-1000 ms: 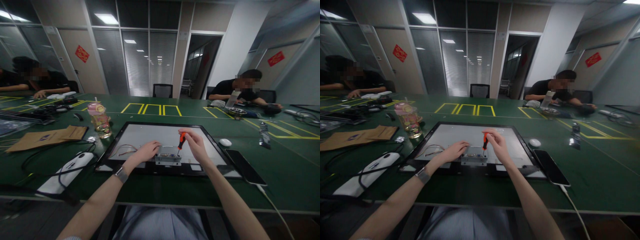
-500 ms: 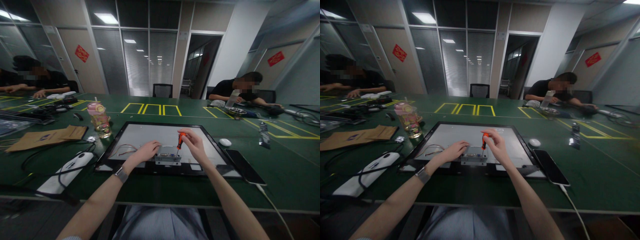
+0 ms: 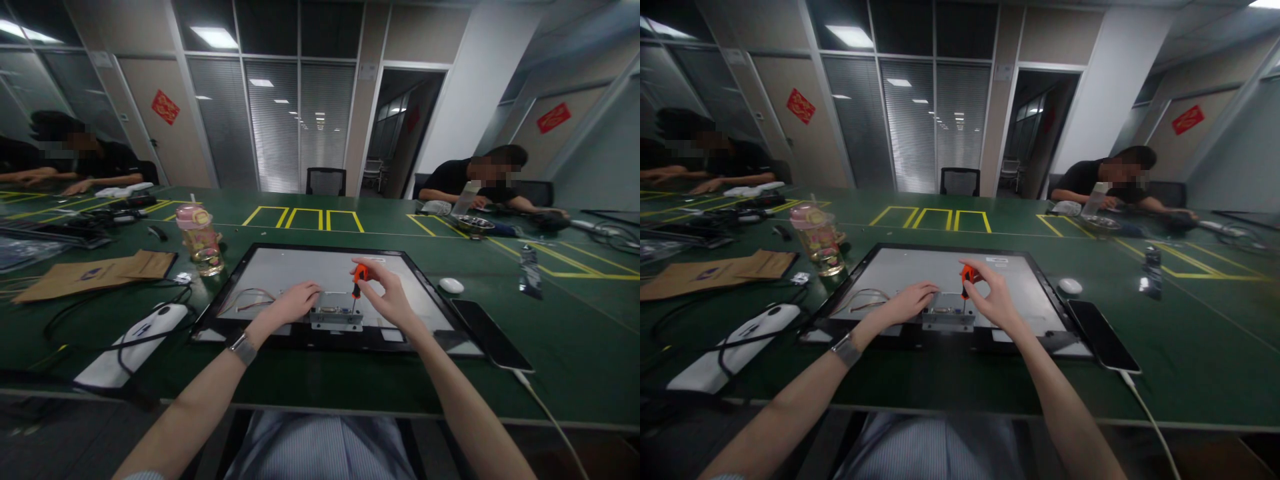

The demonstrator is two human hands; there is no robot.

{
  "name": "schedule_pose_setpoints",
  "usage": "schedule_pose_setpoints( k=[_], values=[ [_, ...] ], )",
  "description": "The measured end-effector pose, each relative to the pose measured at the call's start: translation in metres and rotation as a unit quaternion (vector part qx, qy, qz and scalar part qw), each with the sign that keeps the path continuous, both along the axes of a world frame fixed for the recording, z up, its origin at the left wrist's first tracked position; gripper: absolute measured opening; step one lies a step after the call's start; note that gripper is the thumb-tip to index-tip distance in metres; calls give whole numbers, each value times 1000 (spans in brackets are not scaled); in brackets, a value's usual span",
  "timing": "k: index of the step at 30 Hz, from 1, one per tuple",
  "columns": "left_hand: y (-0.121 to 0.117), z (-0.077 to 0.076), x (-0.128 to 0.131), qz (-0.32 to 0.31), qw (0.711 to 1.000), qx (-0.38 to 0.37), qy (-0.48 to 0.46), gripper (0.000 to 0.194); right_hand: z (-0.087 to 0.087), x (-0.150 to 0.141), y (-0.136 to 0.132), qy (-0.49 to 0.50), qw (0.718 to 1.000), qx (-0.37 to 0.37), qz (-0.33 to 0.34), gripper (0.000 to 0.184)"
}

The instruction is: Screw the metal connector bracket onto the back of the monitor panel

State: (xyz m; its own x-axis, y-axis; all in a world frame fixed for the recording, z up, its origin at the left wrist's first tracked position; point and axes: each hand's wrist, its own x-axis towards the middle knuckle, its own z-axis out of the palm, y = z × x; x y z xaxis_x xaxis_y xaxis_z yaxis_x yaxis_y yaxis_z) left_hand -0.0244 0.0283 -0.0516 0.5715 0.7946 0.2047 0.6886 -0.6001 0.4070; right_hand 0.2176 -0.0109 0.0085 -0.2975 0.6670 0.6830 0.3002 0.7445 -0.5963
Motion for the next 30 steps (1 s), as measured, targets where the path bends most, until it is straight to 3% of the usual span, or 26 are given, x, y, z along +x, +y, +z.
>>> schedule_pose_setpoints(
  k=[6, 12, 18, 25, 30],
  values=[
    [-1, 1, 0, -3, 1000, -1, -1, 35, -2, 0, 1, 3, 1000, -9, 16, 40],
    [-1, 1, 0, 1, 1000, -8, -7, 35, 2, 0, 0, 10, 999, 8, -34, 21],
    [1, -1, 0, -2, 1000, -1, -5, 35, 1, 2, 1, 53, 998, -27, 13, 29],
    [-1, 1, 1, -2, 1000, -2, -8, 34, 2, 0, 2, -5, 999, 4, -33, 30],
    [-1, 2, 0, 1, 1000, -6, -5, 35, 0, -1, 1, 32, 999, -12, -11, 39]
  ],
)
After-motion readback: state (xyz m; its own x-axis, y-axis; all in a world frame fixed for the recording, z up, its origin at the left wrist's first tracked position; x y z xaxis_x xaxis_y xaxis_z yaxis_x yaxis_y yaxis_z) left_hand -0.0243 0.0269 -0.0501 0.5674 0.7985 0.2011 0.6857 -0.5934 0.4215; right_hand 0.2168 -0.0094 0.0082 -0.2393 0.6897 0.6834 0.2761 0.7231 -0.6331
